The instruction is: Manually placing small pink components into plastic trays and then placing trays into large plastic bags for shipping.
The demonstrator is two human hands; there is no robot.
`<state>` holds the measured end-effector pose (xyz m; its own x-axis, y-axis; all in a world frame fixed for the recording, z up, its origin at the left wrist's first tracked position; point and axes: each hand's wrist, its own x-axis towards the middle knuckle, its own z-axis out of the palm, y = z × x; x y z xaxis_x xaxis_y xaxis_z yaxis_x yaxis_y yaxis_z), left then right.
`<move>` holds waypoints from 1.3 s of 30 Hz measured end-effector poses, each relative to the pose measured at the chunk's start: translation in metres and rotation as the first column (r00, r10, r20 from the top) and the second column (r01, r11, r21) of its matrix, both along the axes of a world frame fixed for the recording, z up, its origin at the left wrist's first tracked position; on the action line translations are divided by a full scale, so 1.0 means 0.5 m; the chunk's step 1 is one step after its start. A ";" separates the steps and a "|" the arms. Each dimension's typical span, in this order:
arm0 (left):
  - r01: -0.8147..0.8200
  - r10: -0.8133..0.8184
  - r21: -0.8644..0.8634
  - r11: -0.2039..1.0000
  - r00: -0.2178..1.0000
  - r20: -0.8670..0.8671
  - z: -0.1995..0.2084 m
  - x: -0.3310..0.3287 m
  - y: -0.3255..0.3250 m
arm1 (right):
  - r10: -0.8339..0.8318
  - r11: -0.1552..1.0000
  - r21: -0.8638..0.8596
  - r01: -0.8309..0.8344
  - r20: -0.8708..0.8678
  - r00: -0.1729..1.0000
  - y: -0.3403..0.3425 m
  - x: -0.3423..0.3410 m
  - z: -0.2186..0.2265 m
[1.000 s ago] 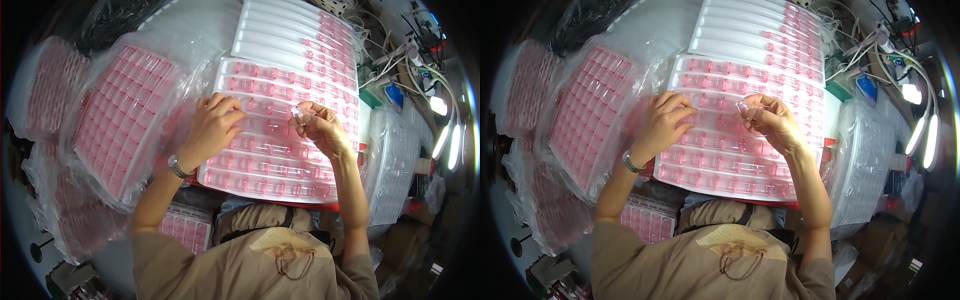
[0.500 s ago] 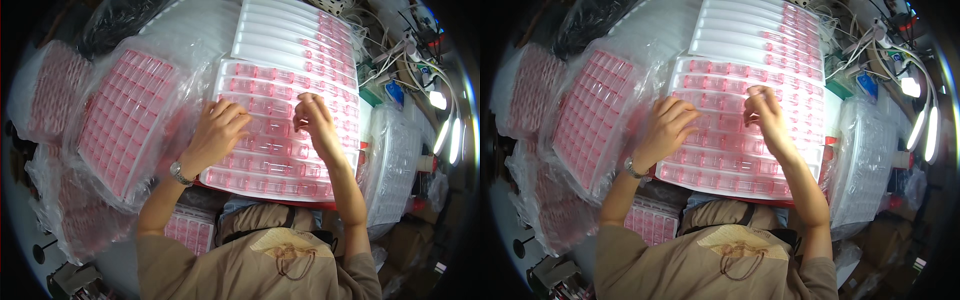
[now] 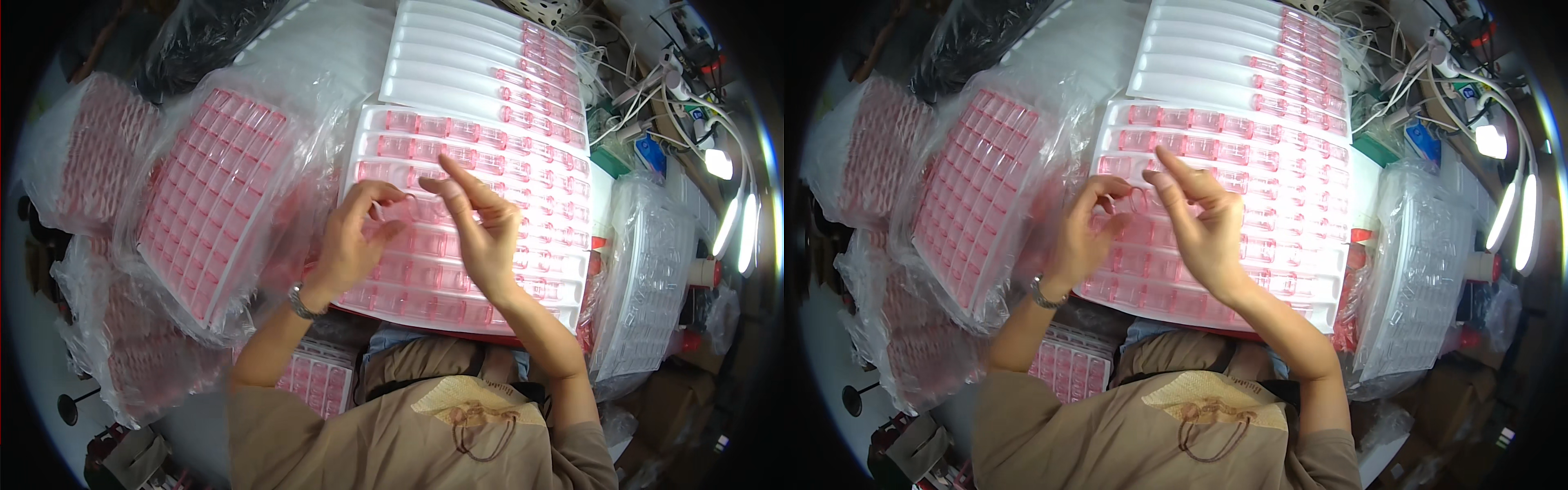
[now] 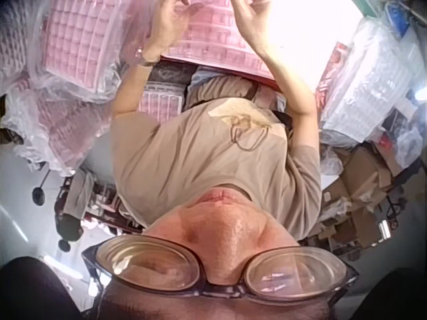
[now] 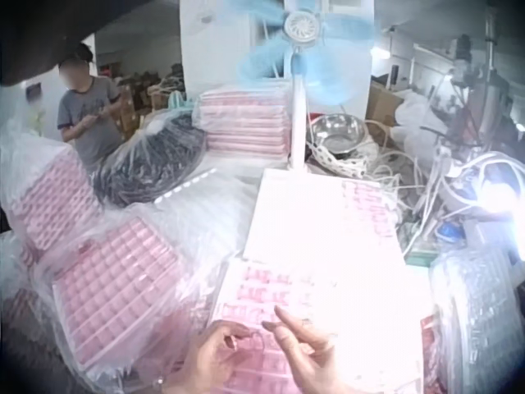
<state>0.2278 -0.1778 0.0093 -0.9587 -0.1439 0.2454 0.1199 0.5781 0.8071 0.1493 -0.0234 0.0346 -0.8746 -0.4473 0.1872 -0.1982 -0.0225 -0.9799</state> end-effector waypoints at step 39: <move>-0.114 0.078 -0.222 0.968 0.983 -0.164 -0.013 -0.053 -0.073 | -0.180 0.638 0.576 0.510 -0.533 0.827 0.440 -0.168 0.061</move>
